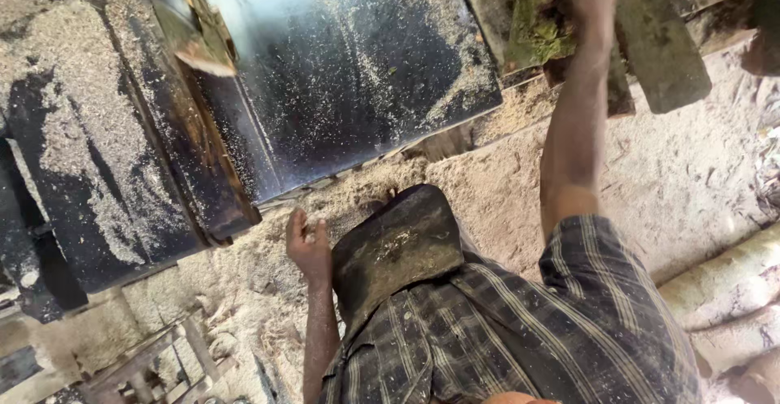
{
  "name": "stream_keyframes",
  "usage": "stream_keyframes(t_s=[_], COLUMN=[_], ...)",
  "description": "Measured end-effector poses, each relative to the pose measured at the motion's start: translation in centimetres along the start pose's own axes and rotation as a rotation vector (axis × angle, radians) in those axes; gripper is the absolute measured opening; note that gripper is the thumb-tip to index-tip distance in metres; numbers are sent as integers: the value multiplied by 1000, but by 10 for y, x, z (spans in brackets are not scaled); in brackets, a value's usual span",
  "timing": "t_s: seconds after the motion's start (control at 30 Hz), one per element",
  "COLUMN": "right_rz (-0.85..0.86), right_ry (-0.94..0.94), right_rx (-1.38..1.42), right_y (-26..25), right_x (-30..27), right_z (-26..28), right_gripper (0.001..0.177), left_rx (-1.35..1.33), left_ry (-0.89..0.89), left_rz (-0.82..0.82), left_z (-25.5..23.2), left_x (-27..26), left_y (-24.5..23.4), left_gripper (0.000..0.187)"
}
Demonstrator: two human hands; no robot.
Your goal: The person saws wooden logs by feeding them through a circular saw bench by hand, while another person assists by moving logs onto the table.
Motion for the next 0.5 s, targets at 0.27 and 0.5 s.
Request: stream_keyframes(t_s=[0.27,0.5], right_rz=[189,1215], right_ry=[-471,-25], right_rx=[161,444], right_y=[10,27], right_x=[-86,-165], right_z=[84,156], right_gripper=[103,115], left_rx=[-53,39], left_ry=[558,618], left_rz=[466,464], left_z=[-154,-191], left_x=[40,113], left_y=[162,276], left_gripper=[58,104])
Point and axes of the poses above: each hand's wrist, its own x-axis towards the middle knuckle, its own y-axis out of the palm, z = x × y, the point moved 9 cm from there along x, towards the middle knuckle, and after that the axes turned 11 degrees about -x, right-handed, at the moved point
